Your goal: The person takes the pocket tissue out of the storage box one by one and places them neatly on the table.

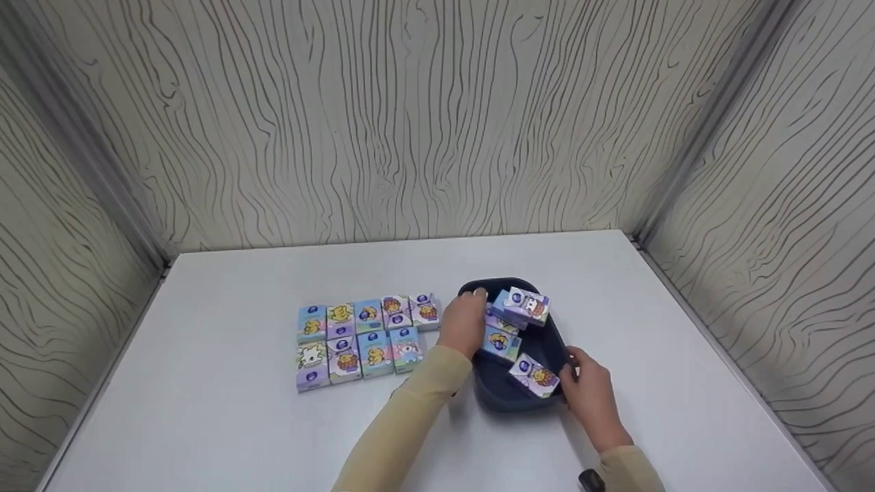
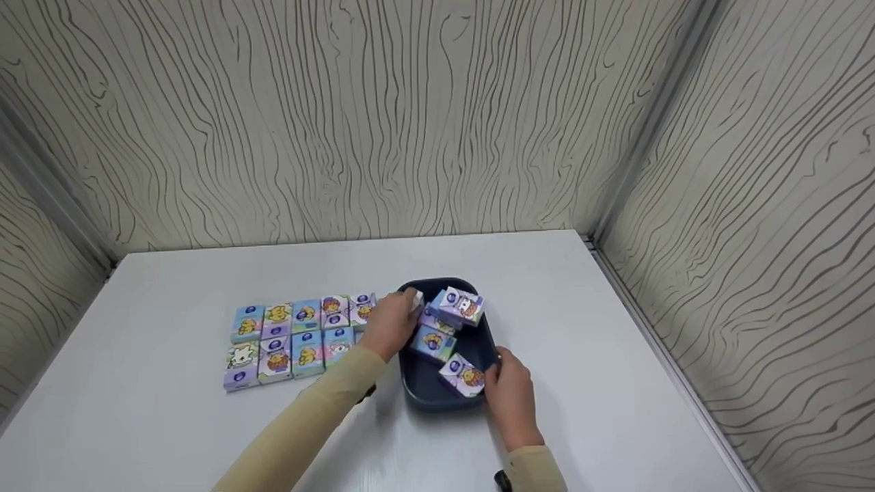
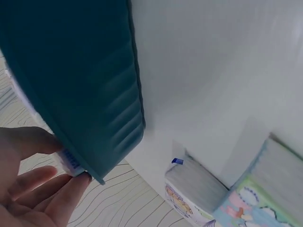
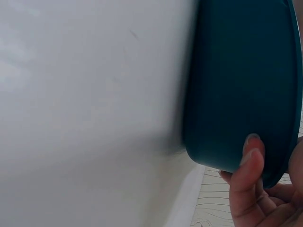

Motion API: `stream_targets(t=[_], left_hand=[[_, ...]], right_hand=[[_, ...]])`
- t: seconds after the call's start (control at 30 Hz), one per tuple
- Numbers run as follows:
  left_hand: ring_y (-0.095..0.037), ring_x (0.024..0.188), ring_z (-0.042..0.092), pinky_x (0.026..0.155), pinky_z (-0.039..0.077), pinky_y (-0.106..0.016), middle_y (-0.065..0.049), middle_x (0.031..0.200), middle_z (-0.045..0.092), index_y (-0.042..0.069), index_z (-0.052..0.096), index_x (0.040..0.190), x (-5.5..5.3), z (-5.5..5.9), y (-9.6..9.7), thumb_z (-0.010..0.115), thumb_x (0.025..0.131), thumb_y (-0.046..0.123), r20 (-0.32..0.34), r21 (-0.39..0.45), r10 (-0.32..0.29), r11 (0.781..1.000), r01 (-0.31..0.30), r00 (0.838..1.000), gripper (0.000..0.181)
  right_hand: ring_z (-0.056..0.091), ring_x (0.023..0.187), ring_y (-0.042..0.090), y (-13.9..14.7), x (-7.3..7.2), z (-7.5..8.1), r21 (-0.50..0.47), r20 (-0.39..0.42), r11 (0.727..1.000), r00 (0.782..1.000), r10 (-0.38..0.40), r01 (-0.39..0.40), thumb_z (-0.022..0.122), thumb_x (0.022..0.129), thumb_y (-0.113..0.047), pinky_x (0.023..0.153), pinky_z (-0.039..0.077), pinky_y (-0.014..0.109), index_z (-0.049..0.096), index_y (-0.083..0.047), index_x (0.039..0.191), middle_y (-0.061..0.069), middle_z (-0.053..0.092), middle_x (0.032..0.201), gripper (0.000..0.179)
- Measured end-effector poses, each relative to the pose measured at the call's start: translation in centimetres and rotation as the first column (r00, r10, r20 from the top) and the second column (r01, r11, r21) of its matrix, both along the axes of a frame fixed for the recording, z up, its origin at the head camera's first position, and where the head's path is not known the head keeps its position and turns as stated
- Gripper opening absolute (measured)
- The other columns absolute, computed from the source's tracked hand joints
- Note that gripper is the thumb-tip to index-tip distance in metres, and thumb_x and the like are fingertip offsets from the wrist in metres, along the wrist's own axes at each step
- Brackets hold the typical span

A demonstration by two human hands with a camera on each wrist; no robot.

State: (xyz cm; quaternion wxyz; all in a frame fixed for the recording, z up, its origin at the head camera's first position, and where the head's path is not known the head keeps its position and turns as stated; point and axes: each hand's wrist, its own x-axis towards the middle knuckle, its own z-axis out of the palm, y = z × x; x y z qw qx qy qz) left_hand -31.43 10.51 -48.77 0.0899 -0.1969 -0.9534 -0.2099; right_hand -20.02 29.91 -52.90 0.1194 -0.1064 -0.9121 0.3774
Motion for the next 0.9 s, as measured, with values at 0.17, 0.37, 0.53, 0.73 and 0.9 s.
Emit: stream_targets(t=[0.17, 0.37, 0.53, 0.73, 0.9], left_hand=[[-0.024, 0.103, 0.064, 0.090, 0.051, -0.035, -0.012, 0.115, 0.065, 0.005, 0.059, 0.125, 0.5, 0.8, -0.6, 0.057, 0.096, 0.012, 0.052, 0.094, 0.006, 0.996, -0.011, 0.999, 0.029], [-0.023, 0.103, 0.063, 0.089, 0.052, -0.035, -0.010, 0.115, 0.064, 0.006, 0.060, 0.122, 0.7, 1.8, -1.7, 0.061, 0.094, 0.014, 0.026, 0.163, -0.016, 0.986, 0.012, 1.000, 0.029], [-0.021, 0.100, 0.064, 0.086, 0.053, -0.032, -0.008, 0.114, 0.065, 0.007, 0.061, 0.122, 1.4, 2.3, -3.1, 0.063, 0.093, 0.013, -0.034, 0.189, -0.050, 0.980, 0.055, 0.998, 0.030], [-0.019, 0.100, 0.064, 0.086, 0.053, -0.029, -0.008, 0.116, 0.064, 0.008, 0.061, 0.121, 2.3, 2.9, -4.7, 0.063, 0.092, 0.011, -0.104, 0.241, -0.055, 0.967, 0.079, 0.993, 0.030], [-0.019, 0.101, 0.063, 0.087, 0.052, -0.028, -0.007, 0.115, 0.064, 0.008, 0.061, 0.119, 3.0, 3.0, -6.2, 0.065, 0.090, 0.009, -0.179, 0.249, -0.040, 0.965, 0.084, 0.983, 0.030]], right_hand=[[0.056, 0.059, 0.016, 0.0, 0.1, 0.0, -0.024, 0.028, 1.000, 1.000, -0.003, 0.003, 0.048, 0.091, -0.002, 0.042, 0.050, 0.027, 0.052, 0.006, 0.128, 0.021, 0.061, 0.103, 0.038], [0.056, 0.061, 0.017, 0.0, 0.0, 0.2, -0.012, 0.022, 1.000, 1.000, -0.001, 0.001, 0.048, 0.091, -0.003, 0.044, 0.050, 0.027, 0.053, 0.006, 0.127, 0.022, 0.062, 0.103, 0.037], [0.056, 0.061, 0.016, -0.2, 0.1, 0.3, -0.015, 0.033, 1.000, 0.999, 0.005, -0.005, 0.048, 0.092, -0.002, 0.045, 0.050, 0.027, 0.052, 0.007, 0.127, 0.023, 0.062, 0.104, 0.037], [0.057, 0.061, 0.017, -0.2, 0.2, 0.4, -0.043, 0.042, 0.999, 0.999, 0.015, -0.013, 0.047, 0.092, -0.003, 0.044, 0.051, 0.027, 0.050, 0.007, 0.129, 0.025, 0.060, 0.107, 0.038], [0.057, 0.060, 0.016, -0.1, 0.1, 0.3, -0.028, 0.042, 0.999, 0.999, 0.020, -0.018, 0.046, 0.092, -0.002, 0.044, 0.051, 0.027, 0.049, 0.007, 0.130, 0.025, 0.060, 0.107, 0.039]])
